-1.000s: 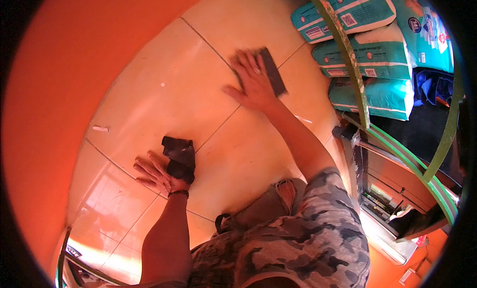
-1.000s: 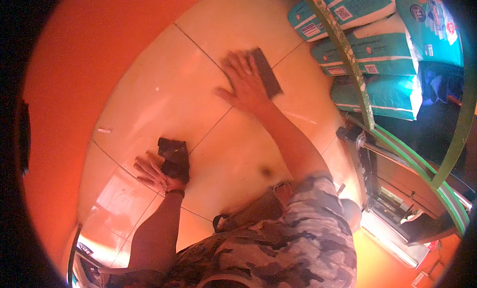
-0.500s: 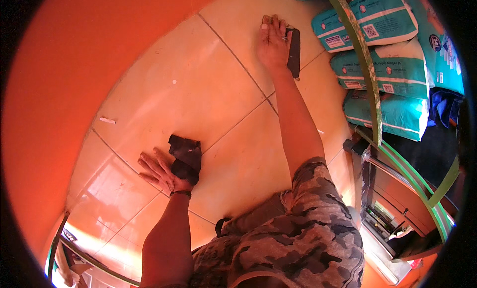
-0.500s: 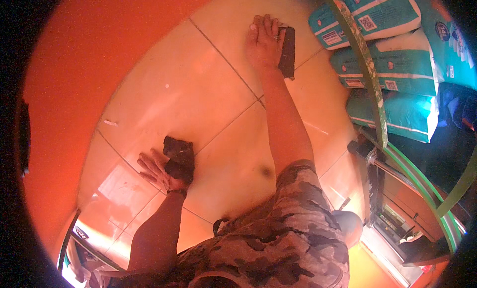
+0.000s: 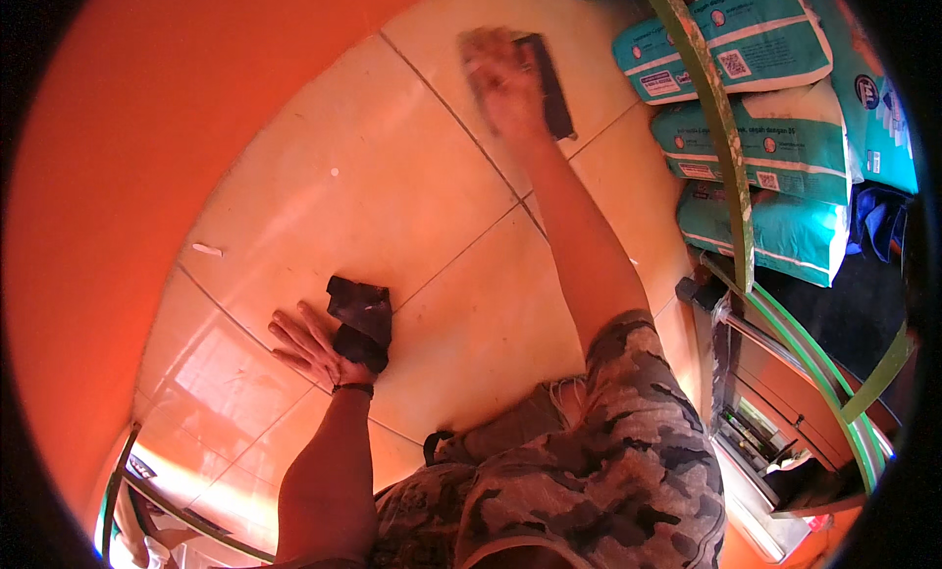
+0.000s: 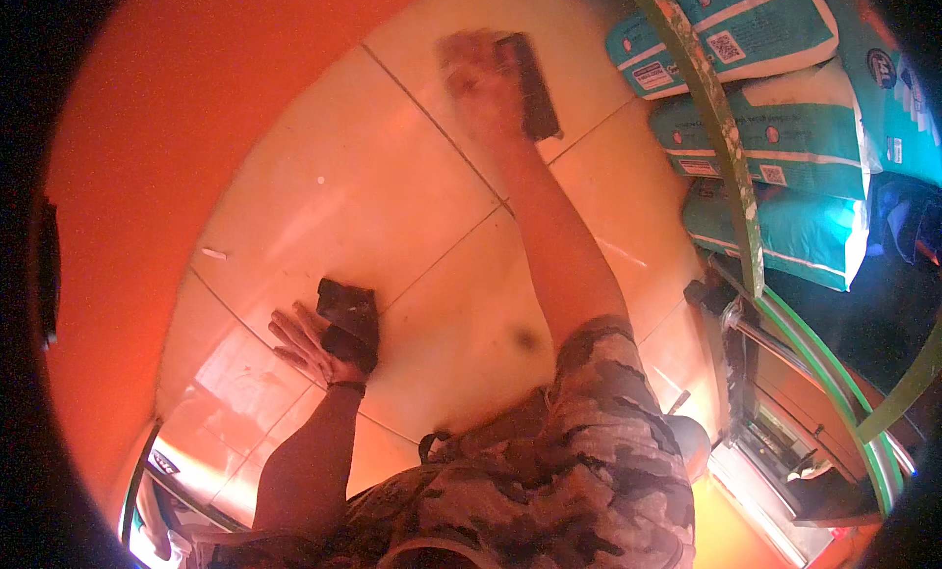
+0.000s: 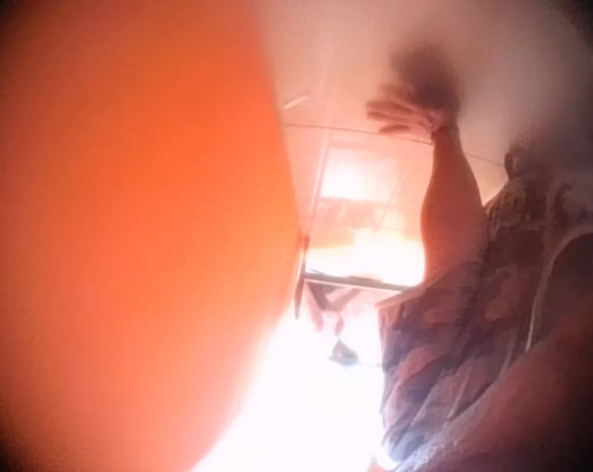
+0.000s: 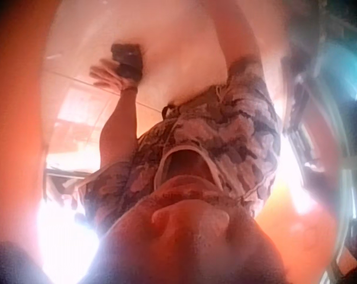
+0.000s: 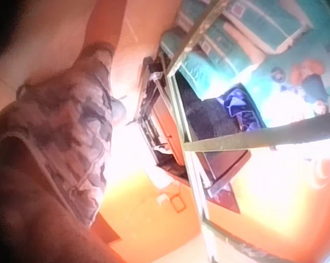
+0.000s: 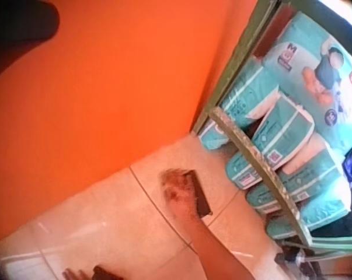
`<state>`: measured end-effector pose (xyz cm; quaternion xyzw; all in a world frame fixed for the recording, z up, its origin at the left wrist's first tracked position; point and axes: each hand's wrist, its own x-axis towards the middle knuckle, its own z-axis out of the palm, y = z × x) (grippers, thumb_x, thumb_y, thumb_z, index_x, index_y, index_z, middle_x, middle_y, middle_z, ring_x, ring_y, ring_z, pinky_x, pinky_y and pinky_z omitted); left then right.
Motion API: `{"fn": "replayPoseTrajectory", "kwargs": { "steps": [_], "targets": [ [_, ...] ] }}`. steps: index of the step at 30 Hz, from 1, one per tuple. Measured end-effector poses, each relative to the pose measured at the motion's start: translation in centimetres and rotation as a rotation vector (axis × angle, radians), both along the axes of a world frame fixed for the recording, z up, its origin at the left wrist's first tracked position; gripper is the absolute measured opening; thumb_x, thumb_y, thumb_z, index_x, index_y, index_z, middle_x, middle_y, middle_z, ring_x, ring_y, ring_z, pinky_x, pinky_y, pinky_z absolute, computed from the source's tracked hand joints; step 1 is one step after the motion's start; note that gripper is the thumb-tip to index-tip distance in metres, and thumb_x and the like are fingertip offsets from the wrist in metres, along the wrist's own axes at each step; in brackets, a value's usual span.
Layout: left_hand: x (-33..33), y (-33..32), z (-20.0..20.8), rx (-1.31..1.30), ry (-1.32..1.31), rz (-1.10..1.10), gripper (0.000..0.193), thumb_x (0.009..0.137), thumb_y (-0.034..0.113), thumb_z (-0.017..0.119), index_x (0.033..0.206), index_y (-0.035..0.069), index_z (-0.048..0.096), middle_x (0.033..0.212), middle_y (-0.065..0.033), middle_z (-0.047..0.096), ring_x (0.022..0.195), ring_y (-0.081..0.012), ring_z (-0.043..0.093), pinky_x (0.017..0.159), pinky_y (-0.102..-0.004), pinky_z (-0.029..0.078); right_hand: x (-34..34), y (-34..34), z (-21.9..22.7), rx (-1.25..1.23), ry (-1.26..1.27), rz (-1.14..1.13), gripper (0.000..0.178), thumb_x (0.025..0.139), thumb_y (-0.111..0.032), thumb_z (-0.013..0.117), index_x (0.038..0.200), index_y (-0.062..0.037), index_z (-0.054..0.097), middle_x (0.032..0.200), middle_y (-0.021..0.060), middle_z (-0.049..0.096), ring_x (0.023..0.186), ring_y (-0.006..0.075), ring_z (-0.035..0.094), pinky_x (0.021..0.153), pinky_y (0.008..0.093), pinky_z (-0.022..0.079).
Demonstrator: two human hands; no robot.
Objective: The person sits on the floor and uses a scraper and a cloth to clean the tiled floor. They scrape debris from the grout lines and wipe the surface with a cloth, moving along the base of a nearby shelf.
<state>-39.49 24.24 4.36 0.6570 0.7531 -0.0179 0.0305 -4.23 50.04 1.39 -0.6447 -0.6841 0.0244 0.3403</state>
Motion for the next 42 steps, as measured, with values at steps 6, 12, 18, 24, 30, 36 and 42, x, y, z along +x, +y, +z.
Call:
{"fn": "replayPoseTrajectory", "kwargs": {
  "steps": [6, 12, 18, 24, 30, 36, 42],
  "targets": [
    [-0.3, -0.5, -1.1, -0.055, -0.071, 0.147, 0.089, 0.088, 0.055, 0.056, 0.158, 0.018, 0.016, 0.164, -0.0169, 0.006, 0.152, -0.0339, 0.001, 0.12, -0.0571, 0.0, -2.4, 0.1, 0.6, 0.035, 0.051, 0.081, 0.023, 0.083, -0.01, 0.064, 0.103, -0.015, 0.075, 0.125, 0.007, 0.067, 0.128, 0.0263, 0.055, 0.111, 0.0532, 0.033],
    [0.2, 0.4, 0.3, 0.05, 0.003, -0.032, 0.087, 0.088, 0.056, 0.055, 0.158, 0.021, 0.015, 0.165, -0.0153, 0.006, 0.153, -0.0325, 0.002, 0.12, -0.056, 0.001, -0.4, 1.3, 0.3, 0.05, -0.098, -0.142, 0.028, 0.084, -0.011, 0.066, 0.111, -0.0153, 0.073, 0.126, 0.006, 0.067, 0.129, 0.0272, 0.054, 0.112, 0.0539, 0.032],
    [0.4, 0.4, 0.5, 0.026, -0.068, 0.02, 0.091, 0.087, 0.058, 0.057, 0.158, 0.021, 0.013, 0.165, -0.015, 0.005, 0.153, -0.0325, 0.002, 0.12, -0.0562, 0.001, 0.3, 2.7, 1.7, 0.063, -0.093, -0.284, 0.024, 0.09, -0.017, 0.064, 0.112, -0.0142, 0.073, 0.124, 0.0046, 0.067, 0.131, 0.0253, 0.052, 0.114, 0.0507, 0.032],
    [0.5, 0.4, 0.4, 0.038, -0.062, 0.011, 0.084, 0.092, 0.06, 0.044, 0.158, 0.022, 0.01, 0.166, -0.0121, 0.001, 0.153, -0.0304, -0.001, 0.12, -0.0573, -0.004, -3.4, 0.4, 1.4, 0.011, 0.046, 0.091, 0.027, 0.088, -0.012, 0.064, 0.113, -0.0133, 0.072, 0.122, 0.0042, 0.068, 0.13, 0.0292, 0.052, 0.113, 0.0527, 0.033],
    [0.1, 0.3, 0.1, 0.091, -0.056, -0.005, 0.08, 0.092, 0.049, 0.053, 0.158, 0.021, 0.017, 0.165, -0.0123, 0.008, 0.153, -0.0302, 0.005, 0.12, -0.0561, -0.003, -4.5, -0.9, 1.7, -0.015, -0.066, 0.128, 0.03, 0.086, -0.009, 0.064, 0.115, -0.0145, 0.071, 0.126, 0.0044, 0.066, 0.13, 0.0293, 0.053, 0.112, 0.0514, 0.034],
    [0.2, 0.2, 0.8, 0.02, -0.121, 0.017, 0.08, 0.092, 0.049, 0.052, 0.158, 0.021, 0.016, 0.165, -0.016, 0.003, 0.152, -0.0337, 0.003, 0.119, -0.0606, -0.002, 2.6, -0.7, 1.1, 0.056, -0.232, -0.396, 0.024, 0.09, -0.014, 0.059, 0.112, -0.0107, 0.068, 0.126, 0.0113, 0.064, 0.122, 0.029, 0.057, 0.107, 0.0534, 0.038],
    [0.5, 0.2, 0.6, 0.055, -0.125, 0.012, 0.081, 0.092, 0.049, 0.052, 0.158, 0.022, 0.015, 0.165, -0.016, 0.004, 0.152, -0.0346, 0.003, 0.119, -0.0605, -0.002, 0.9, -5.5, 1.9, -0.064, -0.187, -0.093, 0.021, 0.095, -0.011, 0.053, 0.114, -0.0133, 0.063, 0.127, 0.011, 0.064, 0.128, 0.0289, 0.054, 0.111, 0.0538, 0.033]
  ]
}}
